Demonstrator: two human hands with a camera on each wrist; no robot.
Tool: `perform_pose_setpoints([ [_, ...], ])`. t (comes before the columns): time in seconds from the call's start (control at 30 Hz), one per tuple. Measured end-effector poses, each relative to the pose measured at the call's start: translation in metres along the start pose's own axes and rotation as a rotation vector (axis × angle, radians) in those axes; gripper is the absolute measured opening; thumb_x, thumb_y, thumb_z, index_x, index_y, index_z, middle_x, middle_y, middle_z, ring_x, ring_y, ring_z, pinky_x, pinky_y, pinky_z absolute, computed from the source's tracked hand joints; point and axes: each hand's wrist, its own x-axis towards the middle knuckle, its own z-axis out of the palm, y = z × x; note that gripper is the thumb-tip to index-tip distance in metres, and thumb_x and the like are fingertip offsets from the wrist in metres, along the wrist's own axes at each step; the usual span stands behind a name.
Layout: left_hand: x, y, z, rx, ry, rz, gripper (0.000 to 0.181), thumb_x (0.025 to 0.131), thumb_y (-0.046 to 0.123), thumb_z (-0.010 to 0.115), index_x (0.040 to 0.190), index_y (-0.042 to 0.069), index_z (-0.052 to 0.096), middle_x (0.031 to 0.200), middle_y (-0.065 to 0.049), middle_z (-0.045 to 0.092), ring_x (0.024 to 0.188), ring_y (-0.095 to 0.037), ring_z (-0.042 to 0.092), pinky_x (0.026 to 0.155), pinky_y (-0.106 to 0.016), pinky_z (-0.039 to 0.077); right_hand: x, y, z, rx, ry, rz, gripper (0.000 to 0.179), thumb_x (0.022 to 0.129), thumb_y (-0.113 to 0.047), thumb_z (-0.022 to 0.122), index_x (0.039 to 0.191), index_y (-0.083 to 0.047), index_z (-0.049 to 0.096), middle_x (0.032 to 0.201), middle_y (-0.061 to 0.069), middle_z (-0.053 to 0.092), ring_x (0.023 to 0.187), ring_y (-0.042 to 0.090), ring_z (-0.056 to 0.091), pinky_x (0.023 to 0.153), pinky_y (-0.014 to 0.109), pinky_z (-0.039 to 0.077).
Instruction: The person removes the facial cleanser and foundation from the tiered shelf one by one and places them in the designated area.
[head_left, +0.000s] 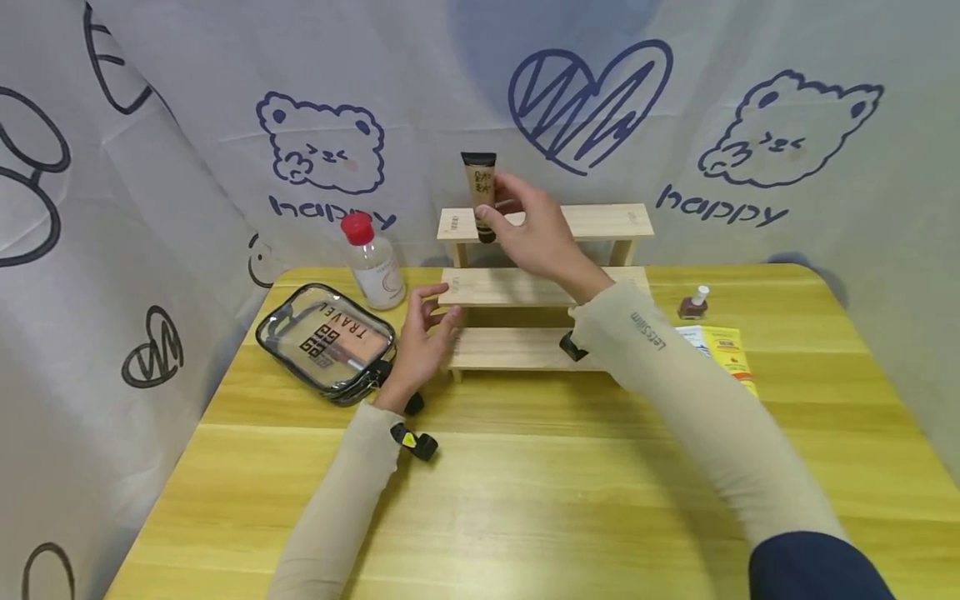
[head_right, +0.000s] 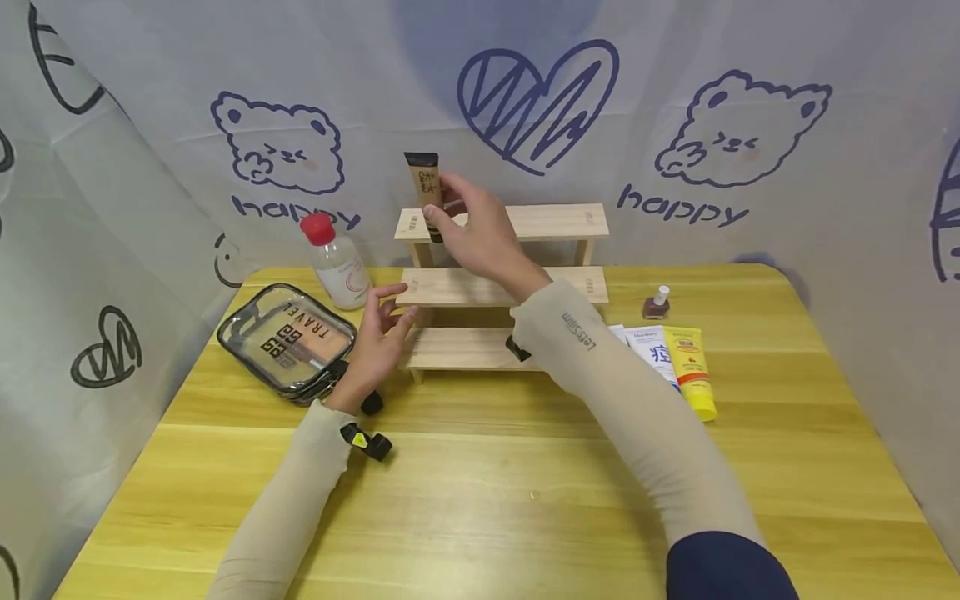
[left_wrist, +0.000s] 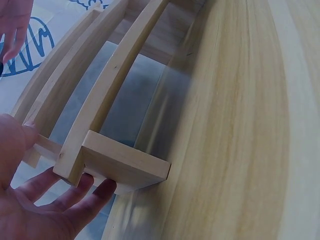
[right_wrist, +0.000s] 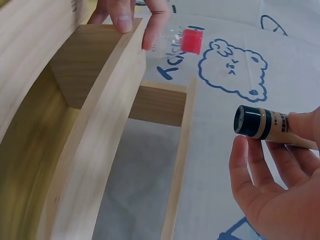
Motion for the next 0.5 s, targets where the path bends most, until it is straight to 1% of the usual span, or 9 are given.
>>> perform_pose_setpoints([
  [0.13,0.0,0.0,-0.001,-0.008,0.003,0.005,0.042,0.114,0.013,0.059,0.152,0.01,0.042,0.165,-0.014,0.054,0.141,-0.042,0.061,0.113,-0.058,0.055,-0.005,0.003,-0.005,0.009,0.016,-0.021,0.04,0.112,-0.02,0.065,0.15,-0.01,0.061,0.14,0.013,0.072,0.133,0.032,0.068,0.116,0.048,0.054],
  [0.27,0.0,-0.001,0.0,-0.01,-0.001,0.002,0.042,0.114,0.012,0.059,0.151,0.008,0.042,0.166,-0.013,0.053,0.142,-0.043,0.061,0.114,-0.058,0.054,-0.012,0.012,-0.008,-0.01,0.027,-0.034,0.038,0.111,-0.017,0.066,0.147,-0.008,0.063,0.138,0.016,0.072,0.129,0.035,0.069,0.113,0.049,0.056],
  [0.37,0.0,0.0,0.0,-0.016,-0.004,0.002,0.042,0.113,0.011,0.06,0.151,0.008,0.042,0.165,-0.014,0.054,0.141,-0.044,0.061,0.115,-0.059,0.054,-0.018,0.019,-0.01,-0.011,0.029,-0.026,0.038,0.11,-0.016,0.066,0.148,-0.007,0.063,0.139,0.017,0.072,0.129,0.036,0.069,0.112,0.05,0.057],
  [0.5,-0.001,0.0,-0.002,-0.015,0.0,0.009,0.042,0.113,0.011,0.06,0.151,0.008,0.041,0.165,-0.014,0.054,0.142,-0.043,0.061,0.116,-0.059,0.053,-0.025,0.025,-0.012,-0.009,0.013,-0.019,0.039,0.111,-0.017,0.065,0.149,-0.006,0.062,0.139,0.018,0.071,0.13,0.036,0.068,0.113,0.051,0.056],
])
